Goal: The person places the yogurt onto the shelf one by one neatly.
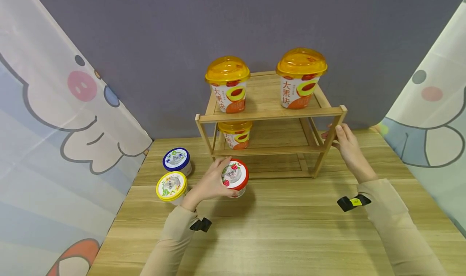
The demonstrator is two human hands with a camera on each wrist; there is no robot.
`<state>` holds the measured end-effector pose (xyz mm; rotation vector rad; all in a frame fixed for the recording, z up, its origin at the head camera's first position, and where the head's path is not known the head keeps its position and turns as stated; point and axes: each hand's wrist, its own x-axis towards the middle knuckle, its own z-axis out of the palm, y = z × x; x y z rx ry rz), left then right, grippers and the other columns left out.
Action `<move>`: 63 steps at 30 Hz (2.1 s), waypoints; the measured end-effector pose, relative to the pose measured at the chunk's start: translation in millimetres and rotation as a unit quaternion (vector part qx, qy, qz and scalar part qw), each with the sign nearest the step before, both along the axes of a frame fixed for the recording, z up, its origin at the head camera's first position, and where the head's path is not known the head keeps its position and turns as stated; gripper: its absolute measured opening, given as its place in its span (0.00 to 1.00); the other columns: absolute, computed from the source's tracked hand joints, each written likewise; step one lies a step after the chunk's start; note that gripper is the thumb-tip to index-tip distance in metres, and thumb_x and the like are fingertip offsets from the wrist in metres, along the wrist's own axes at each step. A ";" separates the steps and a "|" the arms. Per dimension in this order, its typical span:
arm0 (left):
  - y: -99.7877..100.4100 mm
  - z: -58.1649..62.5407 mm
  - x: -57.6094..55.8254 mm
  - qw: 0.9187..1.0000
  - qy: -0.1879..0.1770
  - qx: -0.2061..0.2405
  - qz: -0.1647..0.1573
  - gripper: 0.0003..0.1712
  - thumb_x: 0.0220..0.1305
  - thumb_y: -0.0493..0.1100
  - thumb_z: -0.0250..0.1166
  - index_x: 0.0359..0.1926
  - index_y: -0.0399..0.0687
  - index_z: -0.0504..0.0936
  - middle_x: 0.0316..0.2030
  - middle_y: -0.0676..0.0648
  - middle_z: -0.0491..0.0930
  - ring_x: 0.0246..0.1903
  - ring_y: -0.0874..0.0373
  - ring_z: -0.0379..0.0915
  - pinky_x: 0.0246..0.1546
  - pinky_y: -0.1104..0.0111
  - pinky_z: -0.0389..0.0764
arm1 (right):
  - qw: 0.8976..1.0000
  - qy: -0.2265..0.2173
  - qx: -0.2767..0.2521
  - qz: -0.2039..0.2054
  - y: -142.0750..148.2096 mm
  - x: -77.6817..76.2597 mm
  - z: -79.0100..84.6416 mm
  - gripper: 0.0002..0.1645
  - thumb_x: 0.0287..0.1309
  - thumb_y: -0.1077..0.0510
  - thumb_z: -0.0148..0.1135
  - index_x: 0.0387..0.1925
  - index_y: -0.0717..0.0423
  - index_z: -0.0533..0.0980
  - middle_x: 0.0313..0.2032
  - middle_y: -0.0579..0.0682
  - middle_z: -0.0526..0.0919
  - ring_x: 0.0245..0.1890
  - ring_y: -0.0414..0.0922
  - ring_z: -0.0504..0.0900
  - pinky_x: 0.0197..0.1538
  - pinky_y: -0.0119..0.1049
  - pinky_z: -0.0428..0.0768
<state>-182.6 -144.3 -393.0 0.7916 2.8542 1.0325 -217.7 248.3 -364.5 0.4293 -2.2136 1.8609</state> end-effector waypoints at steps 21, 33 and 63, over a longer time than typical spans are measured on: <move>45.5 41.7 -4.3 0.997 0.031 -0.008 -0.066 0.60 0.31 0.57 0.74 0.66 0.47 0.54 0.59 0.47 0.56 0.53 0.55 0.58 0.50 0.58 0.68 | 1.000 0.002 -0.003 -0.003 1.0 -0.1 -2.5 0.17 0.65 0.45 0.32 0.47 0.46 0.63 0.36 0.45 0.72 0.40 0.35 0.72 0.41 0.21 0.70; 68.9 55.2 -10.8 0.996 0.031 0.015 -0.077 0.58 0.32 0.54 0.75 0.65 0.50 0.55 0.59 0.46 0.55 0.54 0.53 0.56 0.50 0.56 0.68 | 1.000 -0.001 0.005 -0.007 0.6 0.4 -1.4 0.18 0.65 0.44 0.32 0.47 0.45 0.63 0.36 0.46 0.72 0.40 0.36 0.72 0.41 0.20 0.70; 129.9 75.6 -48.4 0.998 0.018 -0.002 -0.059 0.54 0.34 0.59 0.73 0.64 0.56 0.59 0.62 0.43 0.53 0.59 0.50 0.53 0.52 0.60 0.68 | 1.000 0.004 -0.004 -0.008 -0.5 -1.3 -0.8 0.17 0.65 0.45 0.32 0.48 0.45 0.63 0.35 0.42 0.74 0.40 0.35 0.73 0.40 0.22 0.70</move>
